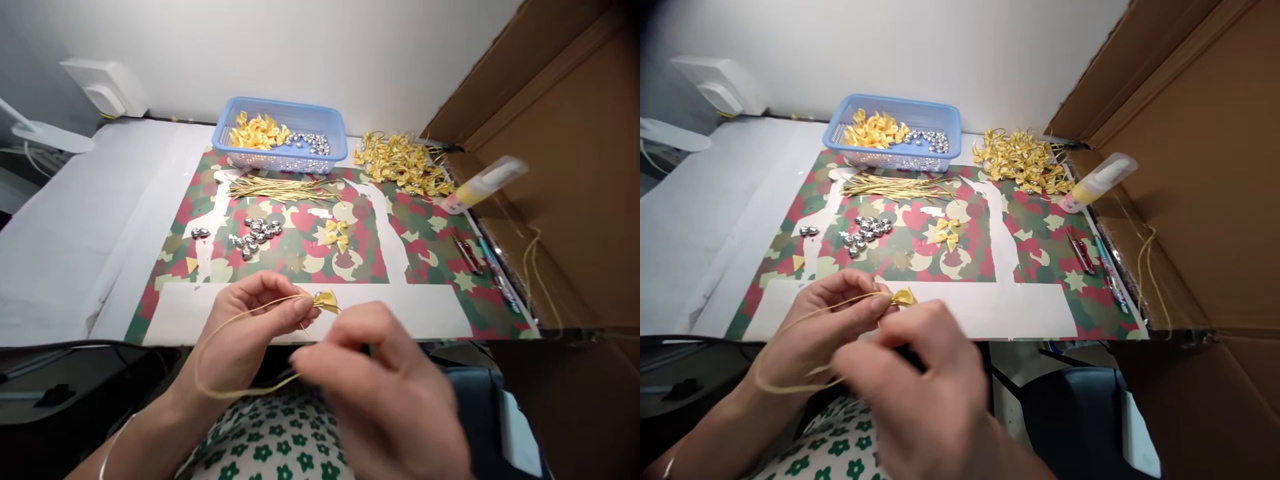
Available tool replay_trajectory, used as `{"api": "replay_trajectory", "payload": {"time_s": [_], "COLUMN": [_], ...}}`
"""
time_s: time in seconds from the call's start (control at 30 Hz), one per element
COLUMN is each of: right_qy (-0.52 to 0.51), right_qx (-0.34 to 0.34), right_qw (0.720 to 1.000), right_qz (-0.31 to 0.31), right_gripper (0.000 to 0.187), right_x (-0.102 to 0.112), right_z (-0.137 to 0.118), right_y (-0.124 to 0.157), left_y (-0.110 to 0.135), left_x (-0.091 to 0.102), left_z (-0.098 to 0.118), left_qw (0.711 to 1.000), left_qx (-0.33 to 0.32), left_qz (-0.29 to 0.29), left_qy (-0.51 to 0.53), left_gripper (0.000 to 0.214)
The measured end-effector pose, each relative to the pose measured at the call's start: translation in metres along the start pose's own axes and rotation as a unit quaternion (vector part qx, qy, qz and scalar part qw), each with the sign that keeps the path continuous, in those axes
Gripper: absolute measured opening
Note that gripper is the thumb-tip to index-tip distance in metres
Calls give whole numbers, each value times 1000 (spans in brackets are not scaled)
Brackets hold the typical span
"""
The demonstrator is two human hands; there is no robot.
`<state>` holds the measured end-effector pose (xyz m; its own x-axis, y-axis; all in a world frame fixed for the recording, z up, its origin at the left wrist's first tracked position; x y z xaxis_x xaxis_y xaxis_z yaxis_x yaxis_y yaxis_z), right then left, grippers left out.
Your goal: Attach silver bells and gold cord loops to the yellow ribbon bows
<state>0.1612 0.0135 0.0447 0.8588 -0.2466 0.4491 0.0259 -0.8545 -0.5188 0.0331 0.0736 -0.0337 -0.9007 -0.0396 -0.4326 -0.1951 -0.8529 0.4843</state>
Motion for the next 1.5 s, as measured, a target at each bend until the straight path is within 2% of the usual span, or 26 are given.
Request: {"api": "replay_trajectory", "payload": {"time_s": [0.07,0.17,0.23,0.4,0.8,1.5], "right_qy": [36,111,137,165,175,158], "right_qx": [-17,-11,4,21,26,14], "right_qw": [999,994,990,986,984,987], "right_qz": [0,15,21,14,0,4], "right_gripper": [25,20,14,14,15,16], "right_x": [12,21,20,15,15,16], "right_z": [8,16,16,13,9,16], "right_y": [0,-3,-5,-7,-7,-7], "left_y": [2,3,2,1,2,2], "left_x": [-3,-8,-9,-8,-7,-10], "left_z": [1,-2,-6,-15,-20,-23], "left_qw": [1000,998,996,988,979,975], "left_qx": [0,23,47,101,132,139], "left_qz": [1,-10,-23,-62,-60,-91], "left_qy": [18,57,75,100,144,144], "left_gripper": [22,21,19,13,15,13]}}
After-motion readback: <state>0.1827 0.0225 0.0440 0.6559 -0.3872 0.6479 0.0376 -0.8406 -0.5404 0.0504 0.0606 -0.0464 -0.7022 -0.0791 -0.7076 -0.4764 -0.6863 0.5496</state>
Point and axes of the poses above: each hand's wrist, its own y-axis away from the middle knuckle, its own x-axis out of the back of the hand, z = x × y, the point moved 7 cm from there along -y, towards the middle knuckle, and after that the axes turned 1 degree about y, right-handed, at the moved point
